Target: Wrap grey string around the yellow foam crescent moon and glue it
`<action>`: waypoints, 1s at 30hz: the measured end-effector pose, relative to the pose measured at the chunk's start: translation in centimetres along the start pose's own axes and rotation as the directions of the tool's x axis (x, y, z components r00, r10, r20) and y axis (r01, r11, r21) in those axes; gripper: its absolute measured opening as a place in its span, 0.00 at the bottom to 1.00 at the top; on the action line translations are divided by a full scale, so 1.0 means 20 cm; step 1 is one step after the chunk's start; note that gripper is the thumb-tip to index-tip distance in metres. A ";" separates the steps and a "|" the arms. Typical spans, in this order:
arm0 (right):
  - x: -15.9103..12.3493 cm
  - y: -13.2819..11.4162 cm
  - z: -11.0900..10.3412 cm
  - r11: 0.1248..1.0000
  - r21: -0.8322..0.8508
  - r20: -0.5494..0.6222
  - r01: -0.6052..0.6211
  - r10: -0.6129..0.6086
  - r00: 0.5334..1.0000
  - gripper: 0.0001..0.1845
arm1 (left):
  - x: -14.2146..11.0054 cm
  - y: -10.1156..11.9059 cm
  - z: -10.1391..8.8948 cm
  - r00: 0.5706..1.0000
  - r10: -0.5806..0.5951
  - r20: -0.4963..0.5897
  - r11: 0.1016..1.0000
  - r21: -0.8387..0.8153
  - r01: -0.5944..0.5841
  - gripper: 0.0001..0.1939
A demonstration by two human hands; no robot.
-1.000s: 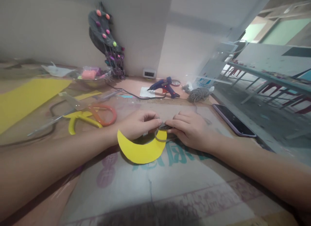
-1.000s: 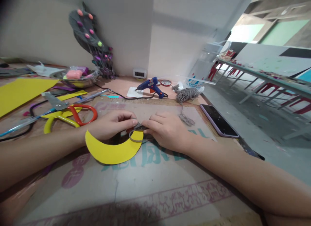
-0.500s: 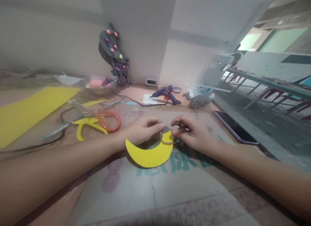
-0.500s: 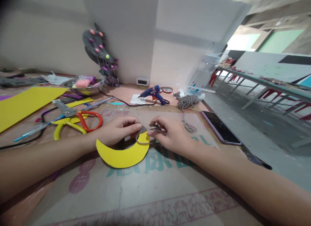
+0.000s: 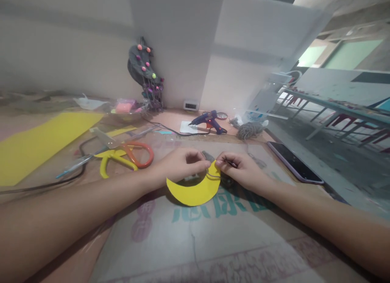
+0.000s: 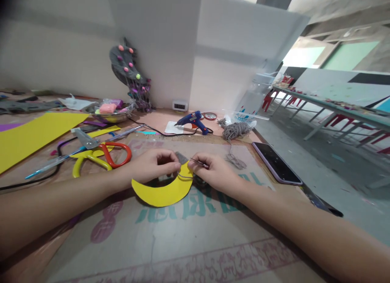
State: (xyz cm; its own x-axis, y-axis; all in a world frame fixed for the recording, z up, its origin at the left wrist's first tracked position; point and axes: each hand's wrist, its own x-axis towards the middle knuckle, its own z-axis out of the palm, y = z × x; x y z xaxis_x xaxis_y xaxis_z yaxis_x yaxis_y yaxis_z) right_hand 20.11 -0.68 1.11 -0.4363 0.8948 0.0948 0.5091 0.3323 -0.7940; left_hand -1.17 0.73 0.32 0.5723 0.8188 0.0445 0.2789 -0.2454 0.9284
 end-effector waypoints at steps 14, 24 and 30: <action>0.00 0.00 0.00 0.999 -0.046 -0.014 0.022 -0.023 1.000 0.17 | 0.00 0.01 0.00 1.000 0.007 -0.010 1.000 -0.021 -0.007 0.13; 0.01 0.01 -0.01 0.992 -0.103 -0.022 0.078 -0.081 0.996 0.15 | 0.02 -0.04 0.01 0.997 0.058 -0.042 0.998 -0.006 -0.058 0.14; 0.01 0.01 -0.01 0.993 -0.096 -0.034 0.073 -0.076 0.996 0.15 | 0.03 -0.05 0.03 0.995 0.058 -0.079 0.981 -0.181 -0.072 0.10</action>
State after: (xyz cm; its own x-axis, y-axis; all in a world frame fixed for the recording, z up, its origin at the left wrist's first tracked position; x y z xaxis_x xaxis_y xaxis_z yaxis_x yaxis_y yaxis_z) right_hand 20.34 -0.42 1.12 -0.4484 0.8764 0.1756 0.5445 0.4236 -0.7240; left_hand -0.69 1.24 -0.79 0.5251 0.8414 0.1277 0.0927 -0.2057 0.9742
